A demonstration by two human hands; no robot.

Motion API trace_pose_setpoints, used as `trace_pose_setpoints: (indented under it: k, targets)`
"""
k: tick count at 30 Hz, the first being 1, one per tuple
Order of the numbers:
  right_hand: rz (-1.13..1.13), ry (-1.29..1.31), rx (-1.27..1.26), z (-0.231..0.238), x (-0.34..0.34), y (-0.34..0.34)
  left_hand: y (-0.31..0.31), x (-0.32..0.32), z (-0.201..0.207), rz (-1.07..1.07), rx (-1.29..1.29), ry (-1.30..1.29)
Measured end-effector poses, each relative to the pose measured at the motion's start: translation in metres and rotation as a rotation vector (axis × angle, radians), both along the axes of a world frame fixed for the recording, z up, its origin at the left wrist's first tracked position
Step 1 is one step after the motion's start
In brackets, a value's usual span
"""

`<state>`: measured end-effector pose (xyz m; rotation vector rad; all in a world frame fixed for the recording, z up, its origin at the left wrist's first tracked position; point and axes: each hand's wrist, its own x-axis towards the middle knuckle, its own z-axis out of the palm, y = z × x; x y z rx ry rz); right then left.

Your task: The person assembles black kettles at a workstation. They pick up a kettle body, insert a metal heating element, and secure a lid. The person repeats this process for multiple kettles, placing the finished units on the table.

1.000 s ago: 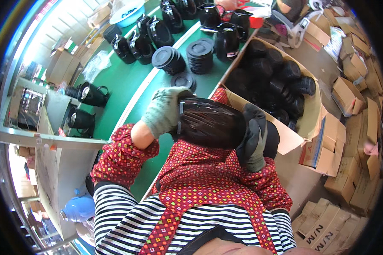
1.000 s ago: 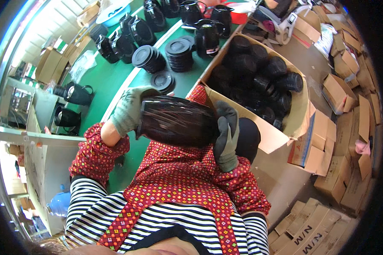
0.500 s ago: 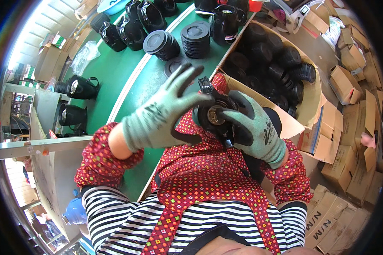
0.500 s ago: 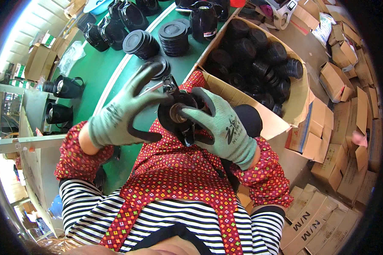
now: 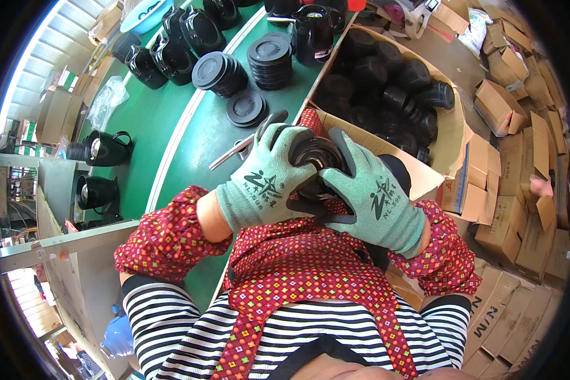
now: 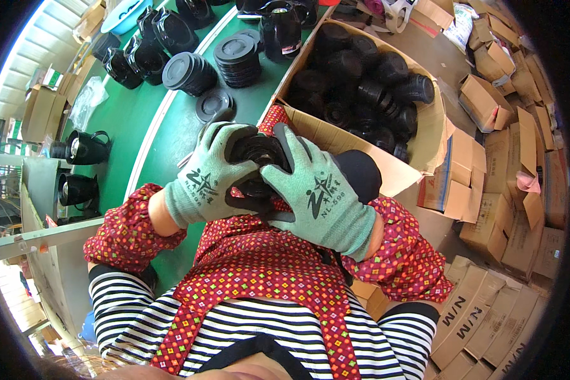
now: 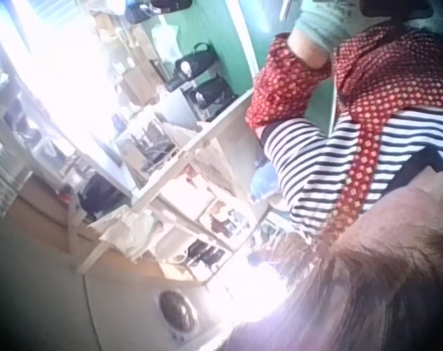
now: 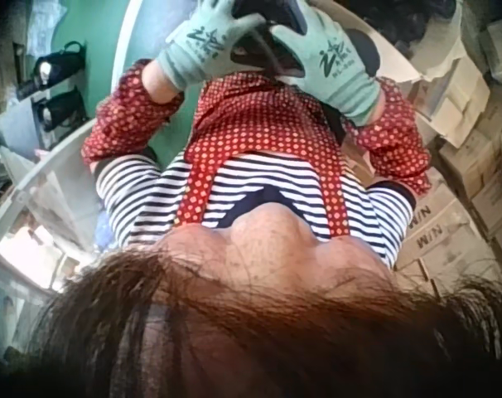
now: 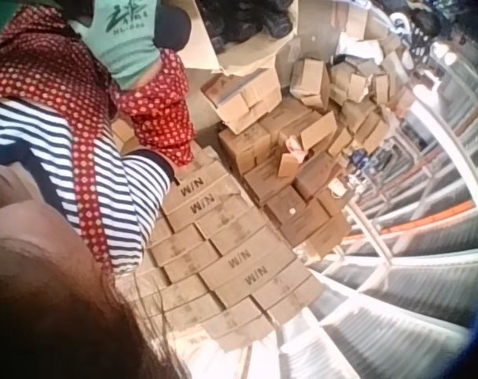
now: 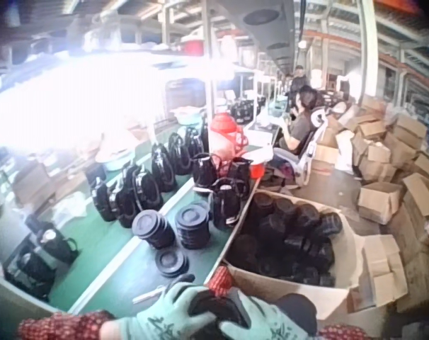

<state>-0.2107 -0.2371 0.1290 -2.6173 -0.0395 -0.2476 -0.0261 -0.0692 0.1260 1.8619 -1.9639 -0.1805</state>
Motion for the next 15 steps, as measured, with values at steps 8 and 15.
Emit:
trace_pose_setpoints:
  k: [8,15]
  targets:
    - [-0.038,-0.016,0.019,-0.012,-0.002,0.008,0.001,0.024,0.017,-0.12,0.227,-0.031]
    - [-0.022,-0.079,-0.007,-0.032,0.001,0.009,0.002,0.019,-0.002,-0.14,0.073,-0.034]
